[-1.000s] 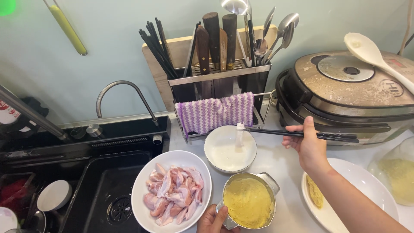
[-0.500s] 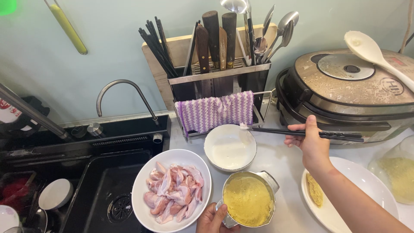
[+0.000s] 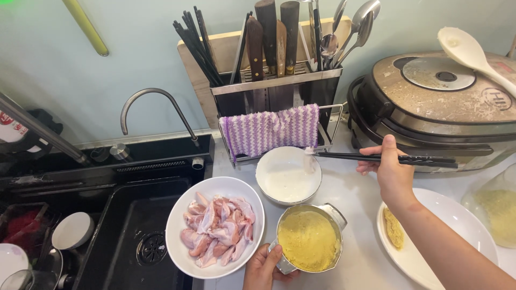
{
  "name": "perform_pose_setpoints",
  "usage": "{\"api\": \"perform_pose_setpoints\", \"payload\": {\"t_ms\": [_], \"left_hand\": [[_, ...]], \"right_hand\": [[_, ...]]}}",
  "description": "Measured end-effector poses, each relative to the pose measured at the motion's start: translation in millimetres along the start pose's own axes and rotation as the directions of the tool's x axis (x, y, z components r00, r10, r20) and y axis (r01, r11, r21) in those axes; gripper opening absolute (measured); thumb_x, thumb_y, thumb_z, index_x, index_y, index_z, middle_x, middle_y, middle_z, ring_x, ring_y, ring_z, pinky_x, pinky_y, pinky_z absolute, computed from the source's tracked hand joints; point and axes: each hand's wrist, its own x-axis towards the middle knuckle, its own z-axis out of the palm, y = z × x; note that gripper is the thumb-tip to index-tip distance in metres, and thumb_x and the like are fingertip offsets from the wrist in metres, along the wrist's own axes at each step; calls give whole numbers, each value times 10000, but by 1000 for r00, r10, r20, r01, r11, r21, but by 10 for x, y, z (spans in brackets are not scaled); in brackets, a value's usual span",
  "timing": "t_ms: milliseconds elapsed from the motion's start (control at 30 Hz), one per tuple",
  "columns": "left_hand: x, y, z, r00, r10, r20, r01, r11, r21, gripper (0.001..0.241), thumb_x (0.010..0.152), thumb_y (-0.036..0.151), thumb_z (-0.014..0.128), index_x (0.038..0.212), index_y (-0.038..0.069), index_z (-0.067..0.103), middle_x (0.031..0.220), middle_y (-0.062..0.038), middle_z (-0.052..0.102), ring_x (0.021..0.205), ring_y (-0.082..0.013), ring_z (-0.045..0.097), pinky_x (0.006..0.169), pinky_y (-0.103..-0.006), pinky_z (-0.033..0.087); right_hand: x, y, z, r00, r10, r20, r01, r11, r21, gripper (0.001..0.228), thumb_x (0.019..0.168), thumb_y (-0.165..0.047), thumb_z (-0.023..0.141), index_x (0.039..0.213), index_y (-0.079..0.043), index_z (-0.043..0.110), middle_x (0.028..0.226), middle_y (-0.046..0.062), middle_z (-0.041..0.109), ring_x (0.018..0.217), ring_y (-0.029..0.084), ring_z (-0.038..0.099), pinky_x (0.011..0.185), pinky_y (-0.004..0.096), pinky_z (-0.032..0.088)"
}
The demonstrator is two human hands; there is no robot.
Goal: Coating raw chicken wings with batter and breadcrumbs using chopsticks.
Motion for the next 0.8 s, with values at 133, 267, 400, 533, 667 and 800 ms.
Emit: {"api": "perform_pose_setpoints", "payload": {"t_ms": [133,267,400,533,667,800], "left_hand": [[5,11,-11,1000,-29,-10,29,999,23,392,990,345,555,1140,13,699,896,-138,821,699,-232,806,520,-312,616],[-18,41,1,999,-39,-2,40,998,42,408,992,367,547,1147,19,694,900,-131,820,708,-229,810,526,-310,619],[-13,26,-15,999,-37,6,37,998,46,414,991,380,545,1147,26,692,900,-126,817,710,-225,808,533,-311,621],[-4,-11,-22,999,-36,3,36,999,32,403,994,375,550,1144,28,687,894,-122,811,708,-220,800,542,-315,626],[6,-43,-36,1000,-25,2,25,1000,12,383,998,360,559,1138,30,693,898,-110,809,701,-210,789,544,-313,621],[-25,-19,-42,999,1,36,-1,1000,1,383,1010,363,558,1127,27,699,905,-107,807,703,-200,782,548,-298,614]], "right_hand": [[-2,-17,22,1000,-19,0,19,1000,-5,677,1123,-499,368,932,79,663,792,197,666,664,276,674,643,382,571],[1,9,14,1000,-4,-11,5,998,56,663,1130,-495,368,932,68,656,798,184,666,671,265,674,657,384,582],[-5,10,-6,1000,-11,-20,11,1000,4,673,1129,-498,361,925,67,664,797,196,663,672,278,670,662,396,574],[-90,-116,-21,1000,1,-12,0,995,100,654,1141,-502,364,929,44,656,818,179,660,706,267,674,684,401,583],[-306,-374,-116,994,-61,88,42,977,207,612,1172,-446,374,888,27,639,843,170,657,703,276,664,657,421,577],[-538,-373,-280,929,-170,328,161,986,55,611,1162,-339,408,771,55,662,766,192,680,600,281,662,579,398,565]]}}
